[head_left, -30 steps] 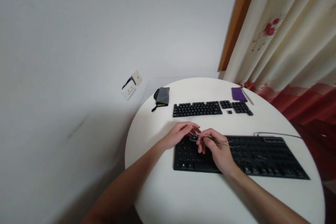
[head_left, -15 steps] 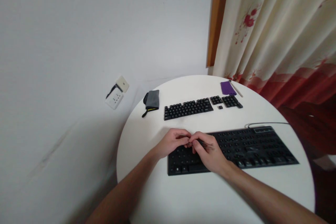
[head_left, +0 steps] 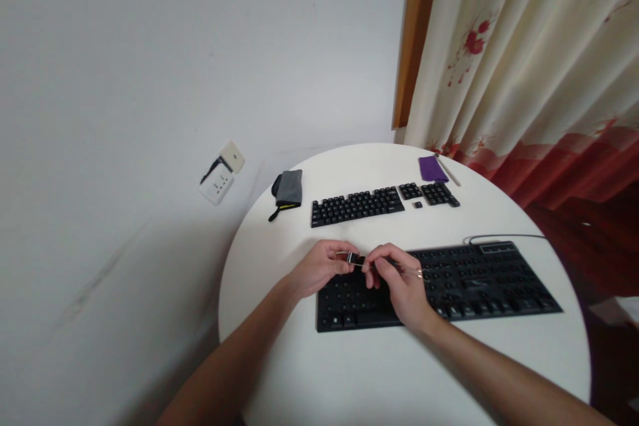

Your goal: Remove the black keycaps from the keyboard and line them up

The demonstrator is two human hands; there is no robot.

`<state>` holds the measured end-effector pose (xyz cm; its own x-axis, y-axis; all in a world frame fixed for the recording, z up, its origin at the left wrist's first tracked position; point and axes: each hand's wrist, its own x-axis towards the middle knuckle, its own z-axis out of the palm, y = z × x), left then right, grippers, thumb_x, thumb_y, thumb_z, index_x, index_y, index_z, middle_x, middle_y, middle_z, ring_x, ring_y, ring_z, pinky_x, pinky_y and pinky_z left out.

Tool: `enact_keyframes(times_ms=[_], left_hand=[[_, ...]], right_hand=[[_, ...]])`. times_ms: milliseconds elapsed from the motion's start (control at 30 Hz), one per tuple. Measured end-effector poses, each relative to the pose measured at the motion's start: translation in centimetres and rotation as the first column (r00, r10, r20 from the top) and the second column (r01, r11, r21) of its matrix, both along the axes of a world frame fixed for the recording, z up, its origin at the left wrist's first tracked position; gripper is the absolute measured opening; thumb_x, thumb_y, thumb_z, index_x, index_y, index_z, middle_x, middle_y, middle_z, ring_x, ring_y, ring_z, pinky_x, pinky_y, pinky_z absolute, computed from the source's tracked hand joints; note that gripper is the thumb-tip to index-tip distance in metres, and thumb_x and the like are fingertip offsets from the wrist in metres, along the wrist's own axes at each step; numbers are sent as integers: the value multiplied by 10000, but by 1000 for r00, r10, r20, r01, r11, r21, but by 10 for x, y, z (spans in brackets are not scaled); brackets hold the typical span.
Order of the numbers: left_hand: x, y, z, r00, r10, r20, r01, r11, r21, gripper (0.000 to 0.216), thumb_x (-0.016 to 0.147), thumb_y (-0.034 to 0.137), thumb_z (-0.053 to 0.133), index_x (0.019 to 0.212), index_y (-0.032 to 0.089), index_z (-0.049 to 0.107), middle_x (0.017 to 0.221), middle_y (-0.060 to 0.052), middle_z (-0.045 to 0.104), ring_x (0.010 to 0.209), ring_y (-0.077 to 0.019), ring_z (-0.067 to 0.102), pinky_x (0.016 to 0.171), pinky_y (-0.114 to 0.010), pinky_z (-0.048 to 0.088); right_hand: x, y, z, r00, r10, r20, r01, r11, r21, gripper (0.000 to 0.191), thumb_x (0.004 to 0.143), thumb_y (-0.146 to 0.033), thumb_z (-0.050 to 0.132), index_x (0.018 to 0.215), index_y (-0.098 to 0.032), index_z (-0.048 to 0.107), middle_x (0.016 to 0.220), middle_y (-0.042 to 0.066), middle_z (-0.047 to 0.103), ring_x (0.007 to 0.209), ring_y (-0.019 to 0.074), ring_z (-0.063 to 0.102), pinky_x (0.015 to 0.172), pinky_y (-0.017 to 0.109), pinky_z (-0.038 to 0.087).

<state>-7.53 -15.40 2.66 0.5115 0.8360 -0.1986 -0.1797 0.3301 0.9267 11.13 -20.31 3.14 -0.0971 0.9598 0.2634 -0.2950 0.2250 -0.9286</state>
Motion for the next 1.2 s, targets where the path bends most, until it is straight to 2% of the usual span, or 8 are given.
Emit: enact_keyframes(times_ms=[267, 400, 500, 667, 767, 833, 1000, 1200], left_hand=[[-10, 4, 9, 964, -18, -265, 87, 964, 250, 270, 598, 236, 866, 812, 119, 750, 760, -37, 672, 673, -141, 607, 624, -242, 468], [-13, 10, 10, 899, 115, -422, 69, 915, 398, 220, 812, 315, 686, 947, 154, 755, 813, -57, 725, 721, -159, 647, 700, -270, 517], [-16, 16, 10, 845, 261, -467, 7, 868, 496, 203, 830, 306, 647, 952, 172, 740, 956, -67, 744, 884, -194, 679, 810, -288, 526], [-31, 28, 5, 745, 487, -455, -204, 817, 540, 229, 752, 320, 712, 915, 165, 670, 811, -41, 724, 800, -210, 715, 761, -312, 565], [-43, 35, 2, 729, 561, -393, -292, 774, 563, 288, 767, 360, 687, 977, 167, 642, 901, -42, 709, 795, -207, 728, 775, -336, 579], [-52, 38, 1, 687, 579, -439, -263, 761, 593, 285, 787, 359, 657, 998, 168, 665, 910, -51, 719, 803, -211, 728, 791, -346, 575], [-72, 43, -2, 509, 588, -628, -115, 770, 628, 187, 703, 308, 731, 840, 182, 746, 799, -61, 756, 778, -230, 716, 769, -331, 548], [-77, 45, -15, 516, 540, -665, -94, 807, 583, 162, 662, 279, 745, 785, 179, 712, 768, -51, 748, 717, -215, 707, 668, -292, 520]], right_hand=[[-2, 0, 2, 969, 31, -244, -37, 999, -23, 170, 936, -240, 539, 839, -170, 661, 719, 25, 657, 512, 110, 522, 480, 246, 376], [1, 4, 1, 963, -17, -268, 4, 999, -47, 155, 932, -226, 546, 847, -174, 664, 726, 28, 662, 520, 110, 523, 484, 245, 372], [1, 5, 0, 970, -17, -241, 4, 999, -54, 160, 933, -230, 547, 844, -173, 666, 721, 29, 662, 521, 111, 524, 484, 243, 372], [1, 4, -1, 976, -1, -219, -12, 998, -56, 162, 927, -242, 557, 827, -170, 663, 702, 29, 661, 526, 115, 524, 483, 242, 377], [2, 6, -2, 977, -8, -211, -5, 998, -63, 164, 922, -247, 561, 826, -168, 668, 690, 28, 658, 521, 114, 519, 480, 243, 376], [2, 6, -3, 978, -13, -208, -3, 997, -76, 157, 918, -248, 562, 835, -169, 669, 694, 28, 658, 521, 113, 518, 480, 242, 376], [4, 6, -2, 984, -8, -178, -8, 996, -86, 160, 913, -263, 564, 830, -172, 666, 694, 26, 654, 522, 114, 517, 483, 241, 376], [4, 6, -1, 986, 4, -167, -18, 996, -84, 155, 914, -268, 569, 830, -178, 662, 699, 21, 647, 527, 117, 516, 481, 238, 377]])
